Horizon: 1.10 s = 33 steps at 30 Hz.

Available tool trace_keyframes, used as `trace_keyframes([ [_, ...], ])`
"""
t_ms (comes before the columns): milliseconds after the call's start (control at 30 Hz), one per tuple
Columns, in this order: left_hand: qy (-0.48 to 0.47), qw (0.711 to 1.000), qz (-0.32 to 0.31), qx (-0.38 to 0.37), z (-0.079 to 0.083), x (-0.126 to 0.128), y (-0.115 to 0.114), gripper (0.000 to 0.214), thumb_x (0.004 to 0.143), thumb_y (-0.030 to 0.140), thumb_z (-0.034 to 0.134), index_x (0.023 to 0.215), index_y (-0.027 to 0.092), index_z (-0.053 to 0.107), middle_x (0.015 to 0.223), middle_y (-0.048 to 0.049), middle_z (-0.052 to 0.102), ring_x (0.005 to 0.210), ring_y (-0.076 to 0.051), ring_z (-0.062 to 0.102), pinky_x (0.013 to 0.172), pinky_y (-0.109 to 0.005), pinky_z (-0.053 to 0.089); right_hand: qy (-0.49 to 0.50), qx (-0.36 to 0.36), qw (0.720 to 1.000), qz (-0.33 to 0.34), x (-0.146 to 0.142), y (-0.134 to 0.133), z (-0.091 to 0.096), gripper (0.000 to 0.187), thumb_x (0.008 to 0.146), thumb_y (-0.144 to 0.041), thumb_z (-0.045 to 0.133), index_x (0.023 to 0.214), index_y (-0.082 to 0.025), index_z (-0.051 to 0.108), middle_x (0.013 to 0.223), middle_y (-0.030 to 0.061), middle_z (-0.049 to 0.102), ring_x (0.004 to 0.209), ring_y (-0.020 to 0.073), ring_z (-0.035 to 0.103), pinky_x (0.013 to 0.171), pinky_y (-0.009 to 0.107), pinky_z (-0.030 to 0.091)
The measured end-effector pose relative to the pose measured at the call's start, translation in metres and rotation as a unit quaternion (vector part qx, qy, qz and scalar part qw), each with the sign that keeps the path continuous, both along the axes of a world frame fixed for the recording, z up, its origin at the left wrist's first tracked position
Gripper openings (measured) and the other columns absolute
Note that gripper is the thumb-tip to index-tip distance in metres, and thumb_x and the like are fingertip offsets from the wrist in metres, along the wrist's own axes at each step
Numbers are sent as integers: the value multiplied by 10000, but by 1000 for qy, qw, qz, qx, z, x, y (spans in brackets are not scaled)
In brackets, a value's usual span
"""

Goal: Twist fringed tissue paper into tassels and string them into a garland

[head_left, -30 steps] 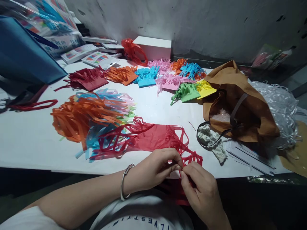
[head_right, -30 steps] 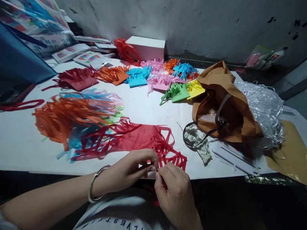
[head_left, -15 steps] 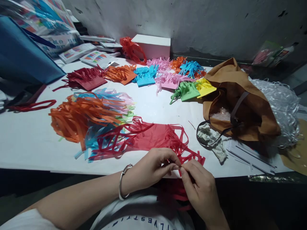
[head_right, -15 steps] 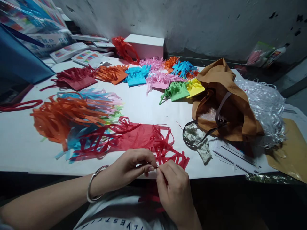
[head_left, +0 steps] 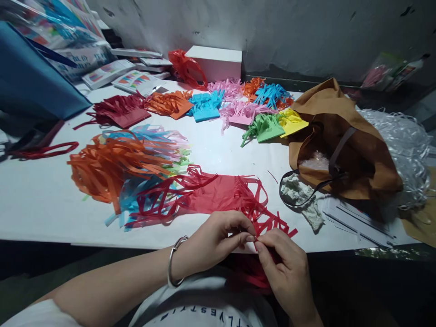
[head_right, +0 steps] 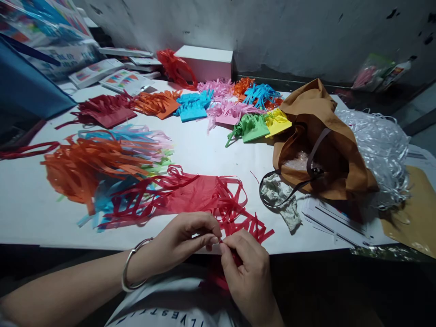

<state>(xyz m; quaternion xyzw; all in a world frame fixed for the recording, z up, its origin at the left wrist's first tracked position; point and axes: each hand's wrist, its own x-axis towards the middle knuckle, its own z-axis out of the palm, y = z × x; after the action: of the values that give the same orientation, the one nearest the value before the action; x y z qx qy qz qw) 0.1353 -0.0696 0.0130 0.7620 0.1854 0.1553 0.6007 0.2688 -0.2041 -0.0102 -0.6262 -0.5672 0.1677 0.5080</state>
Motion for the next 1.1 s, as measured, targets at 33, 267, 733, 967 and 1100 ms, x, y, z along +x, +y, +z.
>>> trace_keyframes([
  [33, -2, 1000, -4, 4, 0, 0, 0, 128, 898, 191, 572, 840, 136, 673, 776, -43, 667, 696, -130, 600, 631, -207, 474, -2, 1, 1000, -3, -1, 0, -1, 146, 945, -109, 519, 878, -193, 619, 779, 11, 626, 722, 124, 608, 649, 219, 482],
  [267, 7, 998, 8, 54, -1, 0, -5, 115, 900, 155, 560, 856, 142, 665, 787, -41, 669, 730, -136, 598, 648, -204, 458, -59, 18, 998, -6, 1, -1, -5, 160, 939, -79, 508, 895, -185, 620, 761, 23, 617, 695, 135, 599, 630, 239, 479],
  [733, -16, 997, 3, 72, -2, 0, -5, 101, 909, 148, 565, 880, 146, 662, 813, -38, 671, 745, -130, 599, 680, -212, 461, -48, 29, 998, -40, 0, -3, -5, 160, 925, -66, 538, 890, -190, 632, 765, 15, 640, 703, 126, 630, 650, 226, 507],
  [967, 1, 998, 8, 60, -5, 1, -7, 120, 912, 177, 553, 885, 149, 666, 800, -41, 677, 720, -139, 598, 653, -221, 462, -71, 27, 995, -58, -4, -2, -7, 161, 929, -79, 525, 894, -186, 641, 766, 29, 640, 703, 142, 628, 657, 246, 506],
  [1100, -3, 996, 15, 82, -6, 0, -8, 114, 910, 167, 548, 880, 150, 656, 806, -45, 680, 723, -137, 601, 657, -219, 458, -31, 11, 999, -26, -1, -2, -6, 174, 938, -96, 522, 884, -193, 656, 761, 22, 655, 693, 138, 639, 627, 231, 506],
])
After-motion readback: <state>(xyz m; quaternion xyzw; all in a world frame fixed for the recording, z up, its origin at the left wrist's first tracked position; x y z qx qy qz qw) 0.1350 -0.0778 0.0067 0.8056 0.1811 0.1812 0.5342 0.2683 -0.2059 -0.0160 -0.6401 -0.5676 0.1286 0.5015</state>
